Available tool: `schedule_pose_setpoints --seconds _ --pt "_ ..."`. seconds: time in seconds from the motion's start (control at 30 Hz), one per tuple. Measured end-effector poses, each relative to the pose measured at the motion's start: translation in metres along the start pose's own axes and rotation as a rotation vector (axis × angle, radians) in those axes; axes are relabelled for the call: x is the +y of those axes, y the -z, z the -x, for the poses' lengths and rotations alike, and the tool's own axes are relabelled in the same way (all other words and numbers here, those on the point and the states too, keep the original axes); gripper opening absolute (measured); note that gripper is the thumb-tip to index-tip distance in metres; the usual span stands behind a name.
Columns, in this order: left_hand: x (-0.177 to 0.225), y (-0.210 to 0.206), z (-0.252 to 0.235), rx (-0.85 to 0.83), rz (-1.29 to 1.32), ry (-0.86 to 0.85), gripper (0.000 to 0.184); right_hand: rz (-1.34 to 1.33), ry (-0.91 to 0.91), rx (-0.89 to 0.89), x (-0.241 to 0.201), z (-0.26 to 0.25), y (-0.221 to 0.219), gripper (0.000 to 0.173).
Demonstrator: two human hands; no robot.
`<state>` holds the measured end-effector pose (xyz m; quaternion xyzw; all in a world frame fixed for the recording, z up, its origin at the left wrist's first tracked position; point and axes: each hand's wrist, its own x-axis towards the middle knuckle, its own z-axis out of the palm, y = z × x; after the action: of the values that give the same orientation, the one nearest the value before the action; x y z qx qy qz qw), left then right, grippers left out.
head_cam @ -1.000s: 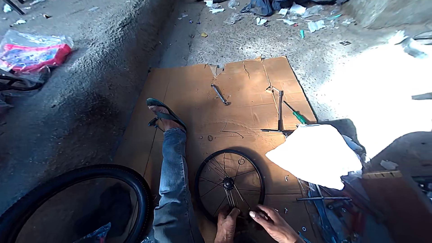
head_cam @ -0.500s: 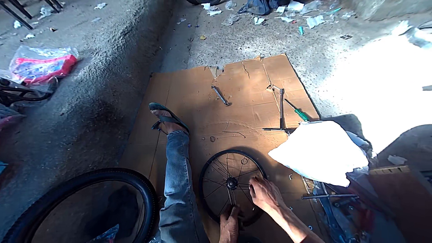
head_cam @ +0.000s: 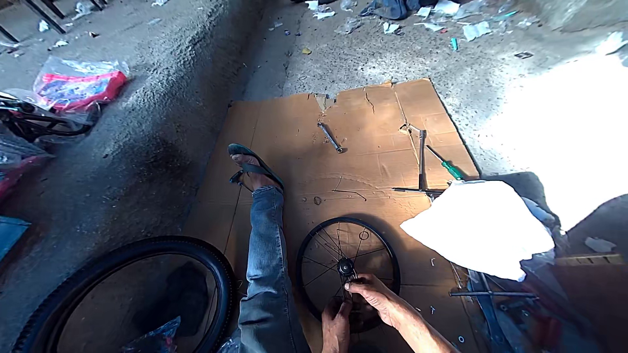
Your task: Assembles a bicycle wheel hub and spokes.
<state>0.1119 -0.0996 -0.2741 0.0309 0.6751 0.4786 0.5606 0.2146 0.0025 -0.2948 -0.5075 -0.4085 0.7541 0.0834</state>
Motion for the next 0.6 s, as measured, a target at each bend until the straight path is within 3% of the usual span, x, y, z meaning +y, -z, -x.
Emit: schedule_pose_setpoints --seconds 0.33,0.4,0.47,0.53,0.6 --pt "0.000 0.004 -0.003 0.007 -0.048 0.028 0.025 -0.101 0.058 0.031 0.010 -0.001 -0.003 0.011" --pt "0.003 0.012 -0.008 0.037 -0.241 -0.045 0.023 -0.089 0.071 0.031 0.011 0.004 -0.002 0.012" --pt "0.014 0.020 -0.011 0.114 -0.649 -0.159 0.023 -0.067 0.070 0.011 0.013 0.010 0.002 0.015" --pt "0.030 0.020 -0.007 0.265 -1.037 -0.258 0.032 0.015 0.088 0.015 0.019 0.018 0.008 0.019" --pt "0.030 0.019 -0.009 0.399 -1.213 -0.449 0.045 0.123 0.124 0.050 0.026 0.023 0.015 0.023"
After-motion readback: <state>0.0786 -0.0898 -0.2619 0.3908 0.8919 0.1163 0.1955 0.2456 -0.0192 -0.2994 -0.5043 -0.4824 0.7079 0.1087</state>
